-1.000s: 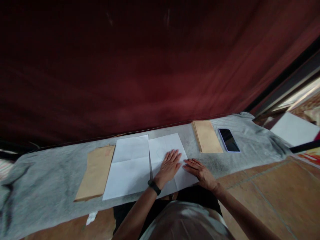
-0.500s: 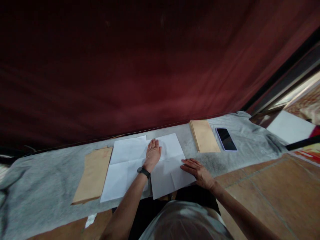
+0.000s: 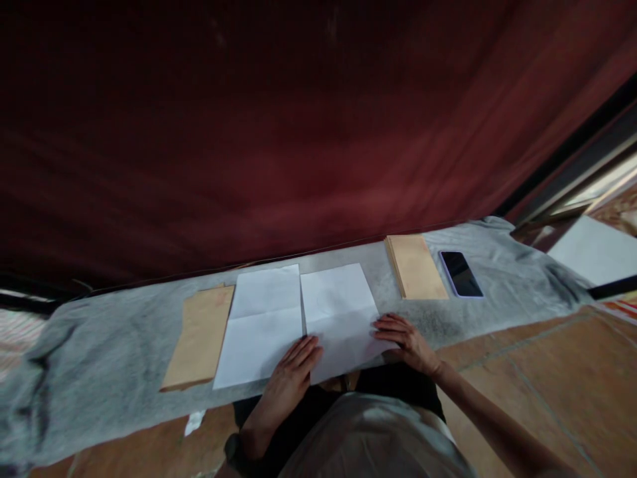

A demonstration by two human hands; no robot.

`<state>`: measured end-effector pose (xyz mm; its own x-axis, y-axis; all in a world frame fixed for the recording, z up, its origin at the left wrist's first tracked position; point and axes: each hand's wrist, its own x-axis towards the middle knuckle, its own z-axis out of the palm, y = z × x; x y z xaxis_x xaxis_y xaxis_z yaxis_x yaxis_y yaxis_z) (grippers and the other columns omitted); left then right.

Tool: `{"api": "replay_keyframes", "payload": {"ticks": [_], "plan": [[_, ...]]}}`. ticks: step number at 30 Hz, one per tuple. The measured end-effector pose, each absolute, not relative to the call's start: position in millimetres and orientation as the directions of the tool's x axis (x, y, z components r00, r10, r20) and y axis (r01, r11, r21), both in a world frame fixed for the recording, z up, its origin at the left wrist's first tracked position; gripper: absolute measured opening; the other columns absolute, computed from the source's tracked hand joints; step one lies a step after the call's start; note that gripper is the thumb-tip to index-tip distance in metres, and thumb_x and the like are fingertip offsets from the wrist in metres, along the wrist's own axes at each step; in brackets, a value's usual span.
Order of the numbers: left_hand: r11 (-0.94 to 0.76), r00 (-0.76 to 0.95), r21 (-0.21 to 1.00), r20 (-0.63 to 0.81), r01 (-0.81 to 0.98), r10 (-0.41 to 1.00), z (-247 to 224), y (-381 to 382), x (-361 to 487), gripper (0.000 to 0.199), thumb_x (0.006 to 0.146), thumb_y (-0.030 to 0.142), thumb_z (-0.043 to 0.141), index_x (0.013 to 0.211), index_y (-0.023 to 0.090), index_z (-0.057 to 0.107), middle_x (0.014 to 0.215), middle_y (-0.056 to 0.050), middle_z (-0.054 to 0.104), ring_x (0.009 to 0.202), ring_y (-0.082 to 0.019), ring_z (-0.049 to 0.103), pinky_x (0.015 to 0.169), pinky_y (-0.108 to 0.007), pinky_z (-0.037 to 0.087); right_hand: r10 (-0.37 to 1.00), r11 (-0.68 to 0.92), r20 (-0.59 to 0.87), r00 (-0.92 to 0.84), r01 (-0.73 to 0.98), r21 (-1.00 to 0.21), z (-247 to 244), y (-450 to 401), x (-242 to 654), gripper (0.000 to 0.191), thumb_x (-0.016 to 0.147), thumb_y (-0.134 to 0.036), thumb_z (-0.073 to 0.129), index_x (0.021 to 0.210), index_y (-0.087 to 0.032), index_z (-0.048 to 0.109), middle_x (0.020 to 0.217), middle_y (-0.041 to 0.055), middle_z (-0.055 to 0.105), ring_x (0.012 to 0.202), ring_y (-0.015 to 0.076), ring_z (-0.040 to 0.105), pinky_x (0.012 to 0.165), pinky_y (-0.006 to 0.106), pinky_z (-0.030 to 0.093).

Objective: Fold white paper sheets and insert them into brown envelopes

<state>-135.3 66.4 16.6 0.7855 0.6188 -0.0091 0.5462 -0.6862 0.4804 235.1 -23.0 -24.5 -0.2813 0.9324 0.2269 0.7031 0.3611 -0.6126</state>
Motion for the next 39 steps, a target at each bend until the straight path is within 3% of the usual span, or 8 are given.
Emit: {"api": "replay_keyframes", "payload": {"ticks": [4,7,12,16,23,27,32,39], "plan": [[-0.592,0.711,0.635,0.095,0.497,0.697,5,77,-124,0.026,0.094,0.022,0.055,0.11,0.027,0.075,0.122,-0.004,0.075,0.118,-0.023,0.068,0.11,-0.046,0.051,0.958,0.286,0.194,-0.211,0.706,-0.648,-15,-27,231,0.03,0.102,-0.042,0.053,0.121,-0.029,0.073,0.123,0.0067,0.074,0.119,0.0253,0.067,0.113,0.052,0.043],[-0.435,0.577,0.753,0.091,0.494,0.812,6,84,-114,0.023,0.095,0.038,0.057,0.102,0.026,0.076,0.104,-0.005,0.079,0.098,-0.023,0.074,0.09,-0.037,0.06,0.985,0.16,0.153,-0.076,0.723,-0.672,-11,-23,227,0.034,0.103,-0.045,0.047,0.113,-0.028,0.074,0.113,0.0062,0.077,0.109,0.025,0.07,0.102,0.044,0.053],[-0.275,0.356,0.783,0.073,0.559,0.932,15,98,-96,0.026,0.093,0.044,0.056,0.089,0.023,0.071,0.084,-0.003,0.075,0.076,-0.02,0.07,0.07,-0.029,0.053,0.989,-0.042,0.077,0.13,0.729,-0.683,-10,3,221,0.04,0.102,-0.051,0.042,0.096,-0.024,0.071,0.083,0.005,0.074,0.081,0.0242,0.071,0.078,0.036,0.057],[-0.202,0.231,0.766,0.072,0.611,0.97,16,111,-79,0.03,0.094,0.044,0.052,0.078,0.022,0.062,0.066,0.001,0.062,0.06,-0.016,0.057,0.06,-0.026,0.041,0.978,-0.126,0.032,0.206,0.703,-0.7,-7,34,216,0.038,0.1,-0.051,0.042,0.098,-0.025,0.07,0.078,0.0023,0.073,0.075,0.0231,0.071,0.069,0.032,0.055],[-0.098,0.115,0.557,0.004,0.825,0.993,19,141,-59,0.02,0.098,0.034,0.053,0.089,0.021,0.064,0.073,0.0,0.066,0.064,-0.015,0.061,0.062,-0.025,0.034,0.932,-0.319,-0.022,0.361,0.792,-0.52,-2,73,206,0.032,0.101,-0.044,0.046,0.104,-0.022,0.07,0.087,0.0068,0.076,0.084,0.0233,0.073,0.071,0.028,0.051],[-0.062,0.078,0.43,-0.021,0.901,0.997,26,159,-48,0.023,0.1,0.037,0.052,0.095,0.02,0.068,0.083,-0.005,0.073,0.072,-0.018,0.067,0.063,-0.026,0.035,0.926,-0.341,0.005,0.376,0.846,-0.41,-2,88,203,0.032,0.103,-0.042,0.045,0.107,-0.022,0.069,0.092,0.0082,0.077,0.087,0.0223,0.073,0.074,0.027,0.051],[-0.022,0.037,0.35,-0.038,0.936,0.999,30,172,-37,0.028,0.101,0.041,0.05,0.099,0.02,0.07,0.085,-0.009,0.075,0.077,-0.022,0.07,0.065,-0.028,0.04,0.928,-0.333,0.046,0.369,0.88,-0.337,-3,102,202,0.033,0.104,-0.041,0.043,0.108,-0.021,0.068,0.1,0.0116,0.075,0.087,0.0218,0.072,0.078,0.03,0.051],[-0.001,0.007,0.292,-0.022,0.957,1.0,21,179,-29,0.026,0.101,0.037,0.049,0.107,0.019,0.067,0.089,-0.011,0.076,0.082,-0.025,0.073,0.069,-0.03,0.046,0.931,-0.33,0.09,0.353,0.922,-0.203,-5,119,200,0.028,0.104,-0.035,0.046,0.11,-0.014,0.063,0.105,0.0171,0.073,0.098,0.0276,0.068,0.089,0.037,0.046]]}}
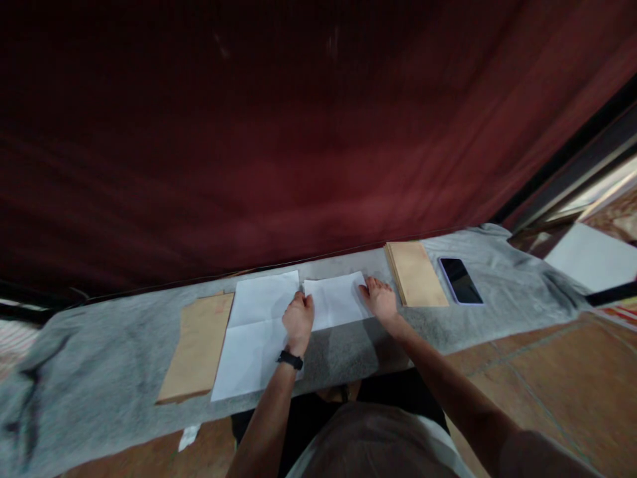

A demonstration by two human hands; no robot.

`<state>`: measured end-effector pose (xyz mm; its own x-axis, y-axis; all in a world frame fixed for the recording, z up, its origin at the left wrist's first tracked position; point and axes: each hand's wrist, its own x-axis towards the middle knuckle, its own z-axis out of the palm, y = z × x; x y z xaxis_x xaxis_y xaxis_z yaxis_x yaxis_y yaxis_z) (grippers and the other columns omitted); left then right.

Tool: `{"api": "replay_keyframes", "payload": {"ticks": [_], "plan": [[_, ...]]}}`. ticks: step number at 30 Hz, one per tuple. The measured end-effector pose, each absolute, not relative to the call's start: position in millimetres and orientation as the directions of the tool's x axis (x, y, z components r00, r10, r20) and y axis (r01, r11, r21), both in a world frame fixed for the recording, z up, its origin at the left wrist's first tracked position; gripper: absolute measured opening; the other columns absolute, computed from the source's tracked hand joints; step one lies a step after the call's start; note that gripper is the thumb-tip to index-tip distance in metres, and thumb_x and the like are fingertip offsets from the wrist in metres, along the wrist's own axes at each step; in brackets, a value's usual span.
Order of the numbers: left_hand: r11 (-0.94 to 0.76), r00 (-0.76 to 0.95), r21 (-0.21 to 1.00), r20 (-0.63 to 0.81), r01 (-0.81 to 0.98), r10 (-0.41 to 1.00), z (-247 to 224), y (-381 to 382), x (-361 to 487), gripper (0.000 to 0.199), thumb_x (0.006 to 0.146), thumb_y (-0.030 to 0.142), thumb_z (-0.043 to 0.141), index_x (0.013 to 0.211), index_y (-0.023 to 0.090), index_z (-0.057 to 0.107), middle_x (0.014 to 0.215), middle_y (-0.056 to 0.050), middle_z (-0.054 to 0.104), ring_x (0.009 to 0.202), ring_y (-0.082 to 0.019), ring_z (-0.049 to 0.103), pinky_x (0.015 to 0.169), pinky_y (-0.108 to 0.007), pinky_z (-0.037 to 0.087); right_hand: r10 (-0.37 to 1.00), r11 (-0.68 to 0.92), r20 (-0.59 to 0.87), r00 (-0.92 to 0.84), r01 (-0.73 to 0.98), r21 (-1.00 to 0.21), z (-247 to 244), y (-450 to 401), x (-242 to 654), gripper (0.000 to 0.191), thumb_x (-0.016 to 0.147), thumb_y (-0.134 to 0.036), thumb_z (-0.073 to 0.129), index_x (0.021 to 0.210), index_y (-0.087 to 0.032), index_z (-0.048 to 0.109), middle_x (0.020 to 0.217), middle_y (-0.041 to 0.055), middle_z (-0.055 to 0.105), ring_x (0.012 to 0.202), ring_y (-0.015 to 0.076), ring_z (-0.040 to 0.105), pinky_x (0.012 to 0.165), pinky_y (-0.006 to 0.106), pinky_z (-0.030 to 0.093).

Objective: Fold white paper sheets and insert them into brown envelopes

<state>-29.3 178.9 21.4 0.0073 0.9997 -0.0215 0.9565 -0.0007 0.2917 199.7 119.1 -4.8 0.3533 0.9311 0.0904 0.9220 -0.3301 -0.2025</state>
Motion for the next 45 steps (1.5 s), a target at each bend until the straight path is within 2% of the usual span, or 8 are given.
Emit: {"api": "replay_keyframes", "payload": {"ticks": [6,9,12,15,21,28,34,45], "plan": [[-0.04,0.029,0.233,0.05,0.972,0.998,17,175,-27,0.029,0.101,0.029,0.047,0.121,0.015,0.061,0.099,-0.013,0.074,0.086,-0.025,0.072,0.076,-0.033,0.052,0.921,-0.281,0.239,0.307,0.95,-0.137,-18,119,198,0.03,0.104,-0.035,0.045,0.117,-0.013,0.06,0.105,0.0167,0.07,0.099,0.0301,0.064,0.089,0.04,0.043],[-0.191,0.162,0.127,0.21,0.973,0.964,17,161,-22,0.039,0.101,0.021,0.044,0.136,0.011,0.055,0.12,-0.018,0.069,0.108,-0.029,0.068,0.093,-0.041,0.052,0.915,-0.258,0.287,0.284,0.958,-0.128,-24,118,199,0.032,0.104,-0.036,0.043,0.12,-0.012,0.059,0.105,0.017,0.068,0.098,0.0305,0.061,0.086,0.04,0.043],[-0.405,0.363,0.1,0.288,0.909,0.886,10,140,-11,0.047,0.102,0.024,0.044,0.146,0.012,0.049,0.148,-0.019,0.053,0.138,-0.032,0.049,0.112,-0.047,0.042,0.907,-0.241,0.322,0.272,0.961,-0.132,-28,119,199,0.034,0.104,-0.036,0.042,0.121,-0.012,0.059,0.105,0.0167,0.066,0.098,0.0303,0.059,0.086,0.04,0.042],[-0.507,0.461,0.134,0.271,0.851,0.845,-5,125,0,0.051,0.102,0.033,0.046,0.15,0.017,0.047,0.161,-0.014,0.04,0.152,-0.032,0.031,0.121,-0.051,0.032,0.901,-0.223,0.348,0.259,0.965,-0.14,-29,119,201,0.035,0.104,-0.037,0.041,0.122,-0.012,0.059,0.104,0.0174,0.065,0.097,0.0302,0.058,0.085,0.041,0.042],[-0.48,0.44,0.154,0.234,0.864,0.867,-26,123,4,0.054,0.103,0.037,0.043,0.154,0.018,0.043,0.163,-0.015,0.037,0.153,-0.032,0.03,0.124,-0.054,0.027,0.885,-0.2,0.382,0.268,0.957,-0.209,-24,120,196,0.044,0.104,-0.035,0.039,0.137,-0.01,0.055,0.13,0.0223,0.061,0.115,0.0342,0.055,0.096,0.048,0.043],[-0.529,0.505,0.128,0.178,0.839,0.844,-36,127,1,0.061,0.097,0.024,0.047,0.156,0.013,0.038,0.165,-0.016,0.033,0.156,-0.031,0.022,0.126,-0.055,0.021,0.933,0.203,0.357,-0.044,0.884,-0.421,-29,127,119,0.051,0.106,-0.034,0.031,0.151,-0.014,0.047,0.152,0.0132,0.053,0.143,0.0234,0.044,0.118,0.044,0.038],[-0.507,0.48,0.142,0.185,0.85,0.857,-35,127,2,0.062,0.099,0.021,0.04,0.159,0.011,0.031,0.164,-0.015,0.034,0.156,-0.029,0.02,0.127,-0.052,0.021,0.946,0.189,0.315,-0.082,0.926,-0.326,-37,129,120,0.049,0.107,-0.031,0.03,0.149,-0.013,0.051,0.153,0.0124,0.052,0.145,0.0228,0.044,0.123,0.046,0.031],[-0.422,0.379,0.196,0.22,0.885,0.899,-30,124,3,0.059,0.104,0.033,0.034,0.156,0.005,0.034,0.163,-0.018,0.035,0.155,-0.027,0.026,0.126,-0.049,0.025,0.954,0.034,0.299,0.014,0.988,-0.154,-48,114,198,0.055,0.108,-0.04,0.036,0.157,-0.016,0.039,0.161,0.0139,0.04,0.149,0.0275,0.037,0.121,0.049,0.028]]}}
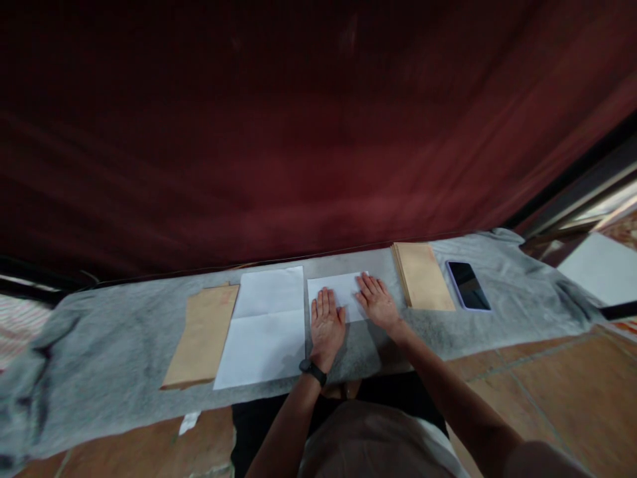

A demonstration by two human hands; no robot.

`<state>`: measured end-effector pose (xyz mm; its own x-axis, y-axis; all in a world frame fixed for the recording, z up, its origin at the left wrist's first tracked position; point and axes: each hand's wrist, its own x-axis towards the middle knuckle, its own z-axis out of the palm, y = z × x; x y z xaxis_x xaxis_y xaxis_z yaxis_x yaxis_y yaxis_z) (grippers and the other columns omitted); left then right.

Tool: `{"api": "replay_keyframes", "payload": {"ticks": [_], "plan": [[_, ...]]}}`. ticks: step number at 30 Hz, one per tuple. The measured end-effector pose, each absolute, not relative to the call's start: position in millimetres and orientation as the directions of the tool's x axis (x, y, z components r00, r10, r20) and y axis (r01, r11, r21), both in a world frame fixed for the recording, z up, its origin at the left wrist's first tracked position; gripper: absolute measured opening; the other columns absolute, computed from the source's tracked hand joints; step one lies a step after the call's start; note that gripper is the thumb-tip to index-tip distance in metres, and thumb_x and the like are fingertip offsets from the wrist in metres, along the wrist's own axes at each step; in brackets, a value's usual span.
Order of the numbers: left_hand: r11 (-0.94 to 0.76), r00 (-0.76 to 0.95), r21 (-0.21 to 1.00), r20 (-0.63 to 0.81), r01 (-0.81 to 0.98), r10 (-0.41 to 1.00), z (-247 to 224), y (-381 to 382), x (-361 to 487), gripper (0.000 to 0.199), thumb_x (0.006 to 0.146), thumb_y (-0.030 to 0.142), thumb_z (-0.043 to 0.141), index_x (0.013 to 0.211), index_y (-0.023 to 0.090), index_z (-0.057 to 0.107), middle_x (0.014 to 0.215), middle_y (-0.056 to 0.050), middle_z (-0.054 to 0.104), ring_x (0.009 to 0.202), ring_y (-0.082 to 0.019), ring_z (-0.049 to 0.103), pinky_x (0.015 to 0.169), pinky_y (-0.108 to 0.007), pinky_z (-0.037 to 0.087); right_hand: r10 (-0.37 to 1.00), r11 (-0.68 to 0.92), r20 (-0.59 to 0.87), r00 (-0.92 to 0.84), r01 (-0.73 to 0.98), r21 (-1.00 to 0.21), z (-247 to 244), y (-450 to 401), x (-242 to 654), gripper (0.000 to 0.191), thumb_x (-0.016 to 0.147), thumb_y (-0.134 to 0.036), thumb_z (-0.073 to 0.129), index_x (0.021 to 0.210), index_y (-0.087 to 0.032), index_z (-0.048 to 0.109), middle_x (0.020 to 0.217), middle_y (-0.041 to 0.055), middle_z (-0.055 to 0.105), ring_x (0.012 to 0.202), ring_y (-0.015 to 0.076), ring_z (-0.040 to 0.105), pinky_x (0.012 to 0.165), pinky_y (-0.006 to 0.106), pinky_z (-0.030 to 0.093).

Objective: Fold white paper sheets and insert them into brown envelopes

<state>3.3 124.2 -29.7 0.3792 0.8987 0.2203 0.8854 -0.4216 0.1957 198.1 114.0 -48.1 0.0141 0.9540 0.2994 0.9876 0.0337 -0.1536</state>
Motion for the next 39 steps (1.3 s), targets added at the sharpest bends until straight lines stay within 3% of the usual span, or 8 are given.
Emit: {"api": "replay_keyframes", "payload": {"ticks": [6,11,14,21,31,39], "plan": [[-0.318,0.271,0.253,0.204,0.914,0.941,-23,130,19,0.061,0.102,0.03,0.036,0.156,0.0,0.032,0.162,-0.023,0.034,0.154,-0.032,0.027,0.125,-0.051,0.027,0.951,0.019,0.308,0.03,0.988,-0.154,-46,109,201,0.055,0.107,-0.04,0.036,0.156,-0.015,0.04,0.159,0.0151,0.043,0.147,0.0284,0.039,0.12,0.05,0.029],[-0.46,0.42,0.302,0.189,0.835,0.887,-17,143,62,0.06,0.104,0.034,0.033,0.158,0.008,0.031,0.165,-0.016,0.033,0.155,-0.027,0.025,0.126,-0.048,0.026,0.959,0.034,0.284,0.003,0.992,-0.124,-44,107,200,0.055,0.105,-0.03,0.036,0.158,-0.016,0.037,0.162,0.0132,0.039,0.149,0.0282,0.036,0.12,0.049,0.027],[-0.48,0.453,0.28,0.16,0.831,0.877,-22,151,72,0.062,0.104,0.041,0.033,0.156,0.006,0.034,0.163,-0.017,0.036,0.155,-0.027,0.026,0.126,-0.049,0.026,0.961,0.033,0.277,-0.004,0.994,-0.099,-43,106,201,0.054,0.104,-0.026,0.035,0.157,-0.014,0.038,0.162,0.0139,0.039,0.148,0.0291,0.036,0.12,0.05,0.027],[-0.431,0.395,0.227,0.191,0.873,0.899,-32,161,41,0.07,0.104,0.048,0.035,0.155,0.001,0.035,0.163,-0.021,0.034,0.154,-0.028,0.027,0.126,-0.047,0.025,0.946,0.034,0.323,0.007,0.992,-0.122,-48,108,200,0.056,0.107,-0.04,0.036,0.156,-0.014,0.039,0.159,0.0163,0.043,0.146,0.0311,0.039,0.118,0.053,0.029],[-0.292,0.243,0.227,0.221,0.929,0.945,-28,151,7,0.064,0.105,0.037,0.033,0.155,-0.002,0.032,0.162,-0.025,0.033,0.153,-0.031,0.028,0.125,-0.049,0.027,0.942,0.023,0.333,0.035,0.985,-0.17,-48,108,199,0.054,0.107,-0.04,0.036,0.155,-0.017,0.041,0.158,0.0145,0.045,0.146,0.0294,0.04,0.119,0.052,0.028],[-0.471,0.429,0.207,0.218,0.857,0.877,-25,104,9,0.057,0.103,0.035,0.039,0.156,0.014,0.038,0.164,-0.013,0.035,0.155,-0.03,0.025,0.126,-0.053,0.026,0.949,0.006,0.31,0.053,0.983,-0.186,-42,107,198,0.053,0.107,-0.04,0.037,0.155,-0.017,0.042,0.16,0.0134,0.043,0.147,0.0295,0.039,0.12,0.052,0.027]]}}
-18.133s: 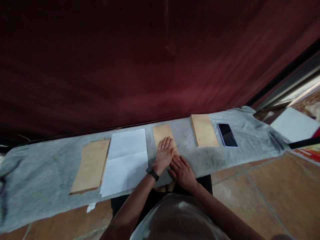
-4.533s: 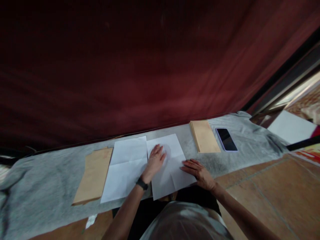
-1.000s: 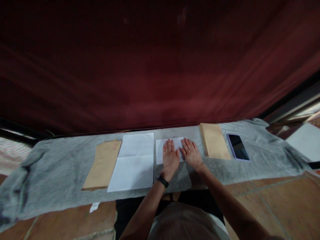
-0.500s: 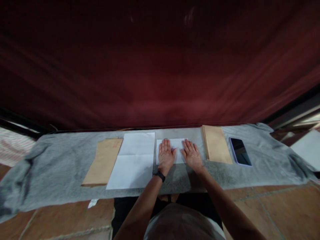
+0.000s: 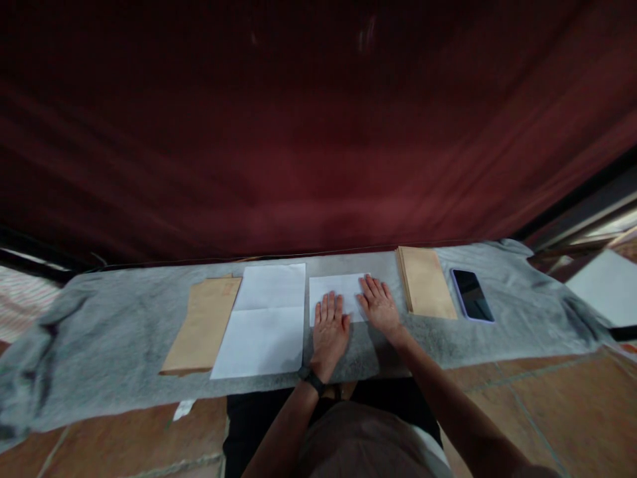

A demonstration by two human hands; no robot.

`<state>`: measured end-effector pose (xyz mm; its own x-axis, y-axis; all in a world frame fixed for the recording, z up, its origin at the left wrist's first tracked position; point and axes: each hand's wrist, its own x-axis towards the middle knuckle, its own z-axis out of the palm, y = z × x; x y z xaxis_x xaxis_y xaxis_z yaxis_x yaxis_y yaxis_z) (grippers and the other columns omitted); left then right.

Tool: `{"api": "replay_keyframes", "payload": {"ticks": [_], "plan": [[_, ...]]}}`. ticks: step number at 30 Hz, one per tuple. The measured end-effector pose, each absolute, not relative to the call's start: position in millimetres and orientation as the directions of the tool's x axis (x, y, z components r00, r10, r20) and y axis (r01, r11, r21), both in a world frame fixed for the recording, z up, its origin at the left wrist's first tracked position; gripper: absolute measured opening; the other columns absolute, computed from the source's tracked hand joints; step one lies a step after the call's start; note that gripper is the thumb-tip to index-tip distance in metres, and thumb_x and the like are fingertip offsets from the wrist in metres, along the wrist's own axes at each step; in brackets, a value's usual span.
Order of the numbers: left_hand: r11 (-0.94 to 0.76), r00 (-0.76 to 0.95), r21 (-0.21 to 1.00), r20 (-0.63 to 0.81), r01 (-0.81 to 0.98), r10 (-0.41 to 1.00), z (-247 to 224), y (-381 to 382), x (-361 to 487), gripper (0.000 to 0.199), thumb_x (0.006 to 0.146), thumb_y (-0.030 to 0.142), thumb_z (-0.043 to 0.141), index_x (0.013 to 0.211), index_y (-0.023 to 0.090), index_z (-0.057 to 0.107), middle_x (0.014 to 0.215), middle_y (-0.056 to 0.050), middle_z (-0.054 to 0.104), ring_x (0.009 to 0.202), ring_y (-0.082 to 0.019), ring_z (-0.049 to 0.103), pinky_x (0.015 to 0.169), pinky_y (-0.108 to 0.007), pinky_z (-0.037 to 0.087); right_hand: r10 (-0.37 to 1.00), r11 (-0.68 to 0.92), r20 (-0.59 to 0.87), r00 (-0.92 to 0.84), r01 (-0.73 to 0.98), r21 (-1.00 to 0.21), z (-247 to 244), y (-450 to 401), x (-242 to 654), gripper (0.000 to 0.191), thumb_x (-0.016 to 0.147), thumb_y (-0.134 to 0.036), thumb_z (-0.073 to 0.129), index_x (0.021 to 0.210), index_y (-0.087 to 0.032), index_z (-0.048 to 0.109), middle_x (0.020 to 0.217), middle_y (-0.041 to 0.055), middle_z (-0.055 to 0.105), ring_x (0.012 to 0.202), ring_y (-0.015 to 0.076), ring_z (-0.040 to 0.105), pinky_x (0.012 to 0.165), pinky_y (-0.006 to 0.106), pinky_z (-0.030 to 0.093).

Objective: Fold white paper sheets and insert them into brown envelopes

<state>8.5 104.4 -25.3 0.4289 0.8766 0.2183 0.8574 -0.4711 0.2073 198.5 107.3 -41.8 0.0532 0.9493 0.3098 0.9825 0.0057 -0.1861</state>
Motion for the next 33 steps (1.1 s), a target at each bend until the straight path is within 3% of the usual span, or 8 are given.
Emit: {"api": "replay_keyframes", "payload": {"ticks": [4,8,13,17,21,26,30,33], "plan": [[-0.472,0.436,0.2,0.201,0.858,0.877,-25,104,8,0.058,0.103,0.034,0.039,0.156,0.012,0.037,0.164,-0.015,0.034,0.155,-0.03,0.024,0.125,-0.055,0.025,0.947,0.036,0.319,0.038,0.974,-0.223,-33,109,178,0.053,0.107,-0.032,0.035,0.154,-0.011,0.042,0.159,0.0176,0.043,0.149,0.0308,0.036,0.121,0.056,0.027],[-0.525,0.496,0.182,0.183,0.831,0.849,-28,107,6,0.063,0.098,0.026,0.045,0.159,0.014,0.032,0.166,-0.015,0.031,0.156,-0.032,0.02,0.125,-0.058,0.022,0.945,0.228,0.294,-0.145,0.935,-0.27,-27,112,140,0.051,0.107,-0.029,0.032,0.154,-0.013,0.043,0.16,0.0143,0.042,0.151,0.0254,0.034,0.122,0.05,0.031],[-0.532,0.507,0.176,0.168,0.829,0.846,-30,107,6,0.067,0.095,0.02,0.046,0.16,0.015,0.03,0.167,-0.014,0.028,0.156,-0.03,0.02,0.127,-0.053,0.02,0.936,0.273,0.297,-0.191,0.924,-0.267,-30,114,126,0.048,0.106,-0.027,0.036,0.152,-0.016,0.047,0.156,0.0119,0.049,0.148,0.0233,0.038,0.122,0.049,0.032],[-0.503,0.475,0.197,0.173,0.841,0.863,-27,106,7,0.058,0.1,0.025,0.04,0.156,0.011,0.037,0.164,-0.016,0.034,0.155,-0.03,0.023,0.126,-0.054,0.022,0.946,0.222,0.285,-0.156,0.95,-0.219,-33,111,148,0.048,0.107,-0.029,0.035,0.152,-0.017,0.046,0.158,0.0123,0.046,0.149,0.0239,0.038,0.122,0.049,0.031],[-0.473,0.437,0.219,0.194,0.853,0.878,-24,105,8,0.056,0.103,0.035,0.039,0.154,0.013,0.041,0.162,-0.015,0.038,0.154,-0.03,0.026,0.126,-0.053,0.024,0.953,0.133,0.292,-0.085,0.979,-0.152,-38,106,176,0.051,0.107,-0.034,0.035,0.154,-0.016,0.043,0.16,0.0149,0.041,0.149,0.0273,0.037,0.12,0.05,0.03],[-0.478,0.436,0.216,0.216,0.851,0.874,-24,105,7,0.057,0.103,0.038,0.039,0.154,0.013,0.04,0.162,-0.016,0.039,0.154,-0.029,0.028,0.125,-0.052,0.025,0.911,-0.046,0.399,0.106,0.986,-0.157,-44,93,199,0.057,0.106,-0.04,0.037,0.152,-0.007,0.043,0.152,0.0218,0.05,0.142,0.0322,0.044,0.115,0.051,0.036],[-0.485,0.439,0.207,0.23,0.85,0.868,-25,105,7,0.057,0.103,0.038,0.04,0.154,0.012,0.041,0.162,-0.016,0.039,0.154,-0.03,0.028,0.125,-0.053,0.025,0.888,-0.158,0.387,0.25,0.954,-0.254,-39,84,203,0.05,0.102,-0.034,0.043,0.144,-0.008,0.051,0.134,0.0231,0.063,0.123,0.0341,0.058,0.102,0.048,0.046],[-0.487,0.44,0.202,0.24,0.85,0.866,-26,106,8,0.056,0.104,0.037,0.04,0.153,0.01,0.042,0.162,-0.017,0.038,0.154,-0.031,0.027,0.125,-0.054,0.026,0.888,-0.277,0.207,0.41,0.838,-0.469,-27,85,199,0.047,0.096,-0.03,0.05,0.137,-0.009,0.056,0.12,0.0216,0.068,0.106,0.031,0.065,0.091,0.041,0.051]]}}
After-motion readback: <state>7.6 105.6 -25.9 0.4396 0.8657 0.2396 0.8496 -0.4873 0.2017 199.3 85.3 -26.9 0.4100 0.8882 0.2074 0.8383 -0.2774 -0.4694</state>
